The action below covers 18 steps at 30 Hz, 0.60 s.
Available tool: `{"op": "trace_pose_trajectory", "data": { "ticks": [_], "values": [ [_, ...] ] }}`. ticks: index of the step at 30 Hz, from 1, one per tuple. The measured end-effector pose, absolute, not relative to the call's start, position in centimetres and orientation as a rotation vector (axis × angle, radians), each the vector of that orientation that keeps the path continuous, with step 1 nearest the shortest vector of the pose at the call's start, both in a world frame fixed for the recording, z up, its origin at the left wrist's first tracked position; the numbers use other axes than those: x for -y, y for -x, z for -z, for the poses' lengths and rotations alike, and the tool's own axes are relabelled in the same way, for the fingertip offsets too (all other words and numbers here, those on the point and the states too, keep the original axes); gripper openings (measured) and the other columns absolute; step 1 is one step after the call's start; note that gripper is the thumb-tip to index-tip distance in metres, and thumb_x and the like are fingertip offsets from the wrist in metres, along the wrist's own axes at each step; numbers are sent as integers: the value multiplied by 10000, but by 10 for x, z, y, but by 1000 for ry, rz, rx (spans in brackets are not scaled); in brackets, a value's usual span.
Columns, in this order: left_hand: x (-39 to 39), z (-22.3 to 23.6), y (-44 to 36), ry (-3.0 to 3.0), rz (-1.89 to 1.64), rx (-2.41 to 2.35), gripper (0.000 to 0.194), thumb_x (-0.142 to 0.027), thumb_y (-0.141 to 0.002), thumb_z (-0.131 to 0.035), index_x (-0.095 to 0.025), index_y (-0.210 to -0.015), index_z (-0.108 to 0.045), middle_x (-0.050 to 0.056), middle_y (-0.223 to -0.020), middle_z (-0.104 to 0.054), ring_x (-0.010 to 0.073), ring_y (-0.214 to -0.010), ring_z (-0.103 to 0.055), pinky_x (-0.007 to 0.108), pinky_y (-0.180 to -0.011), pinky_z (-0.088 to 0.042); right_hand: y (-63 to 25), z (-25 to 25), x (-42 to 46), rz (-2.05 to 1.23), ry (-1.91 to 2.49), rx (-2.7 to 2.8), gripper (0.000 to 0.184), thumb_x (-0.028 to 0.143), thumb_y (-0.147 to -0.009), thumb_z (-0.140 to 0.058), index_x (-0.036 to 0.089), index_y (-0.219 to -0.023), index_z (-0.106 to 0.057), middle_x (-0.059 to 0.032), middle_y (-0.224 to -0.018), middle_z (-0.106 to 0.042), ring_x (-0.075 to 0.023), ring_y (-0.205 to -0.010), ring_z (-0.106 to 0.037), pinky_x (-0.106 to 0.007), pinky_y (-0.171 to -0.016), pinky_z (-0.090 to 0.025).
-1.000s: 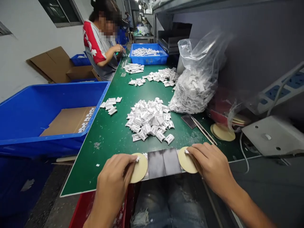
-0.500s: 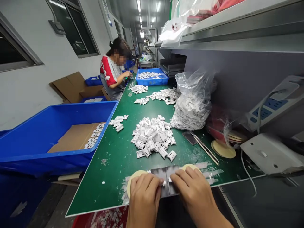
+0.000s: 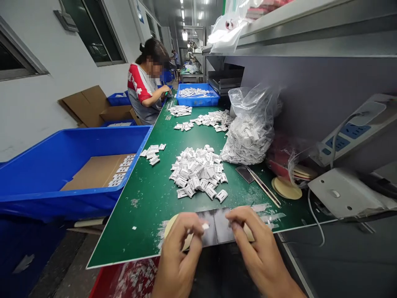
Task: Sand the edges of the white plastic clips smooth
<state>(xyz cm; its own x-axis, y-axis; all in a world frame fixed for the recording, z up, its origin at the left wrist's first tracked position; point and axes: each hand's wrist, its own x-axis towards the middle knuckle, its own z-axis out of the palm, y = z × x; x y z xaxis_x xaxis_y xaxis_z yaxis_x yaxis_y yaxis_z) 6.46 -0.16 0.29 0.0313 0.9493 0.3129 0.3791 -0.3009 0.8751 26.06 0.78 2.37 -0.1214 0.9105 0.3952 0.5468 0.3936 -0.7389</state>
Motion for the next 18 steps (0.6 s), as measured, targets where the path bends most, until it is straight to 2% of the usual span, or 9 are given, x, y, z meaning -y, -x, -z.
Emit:
{"op": "trace_pose_trajectory", "data": {
  "ticks": [3,8,11,15,18],
  "values": [
    [-13,1,-70,-1914,-1116,-1500,96,-180,-933,-540,-240,-926,-614,43,-957,-693,215,-945,-662,330,-805,-536,-253,-11,-19,-455,1350,1803,147,138,-956,-497,222,-971,-617,-31,-878,-665,-198,-829,-613,-314,-750,-492],
    [-8,21,-68,-2334,-1098,-1515,187,-112,-942,-531,-227,-1056,-625,45,-928,-697,210,-875,-633,333,-780,-493,-261,9,-12,-31,1312,2075,231,87,-948,-524,213,-1070,-673,-56,-962,-706,-235,-883,-555,-367,-786,-405],
    [-11,18,-71,-2340,-977,-1549,151,-108,-951,-528,-221,-985,-622,37,-919,-684,206,-865,-611,331,-764,-475,-261,7,-14,78,1350,2136,195,99,-954,-526,190,-1026,-684,-71,-949,-697,-239,-843,-531,-363,-739,-368],
    [-16,16,-73,-2402,-892,-1571,127,-128,-942,-554,-235,-956,-621,21,-882,-663,206,-805,-577,324,-693,-435,-258,2,-19,167,1308,2234,278,89,-980,-426,169,-994,-691,-84,-878,-682,-238,-780,-507,-371,-710,-340],
    [-14,20,-77,-2389,-964,-1571,148,-122,-951,-531,-233,-973,-627,26,-860,-651,194,-793,-573,313,-710,-440,-256,2,-20,215,1286,2224,339,85,-991,-366,169,-1014,-694,-87,-876,-698,-248,-802,-515,-384,-730,-332]
  ]
}}
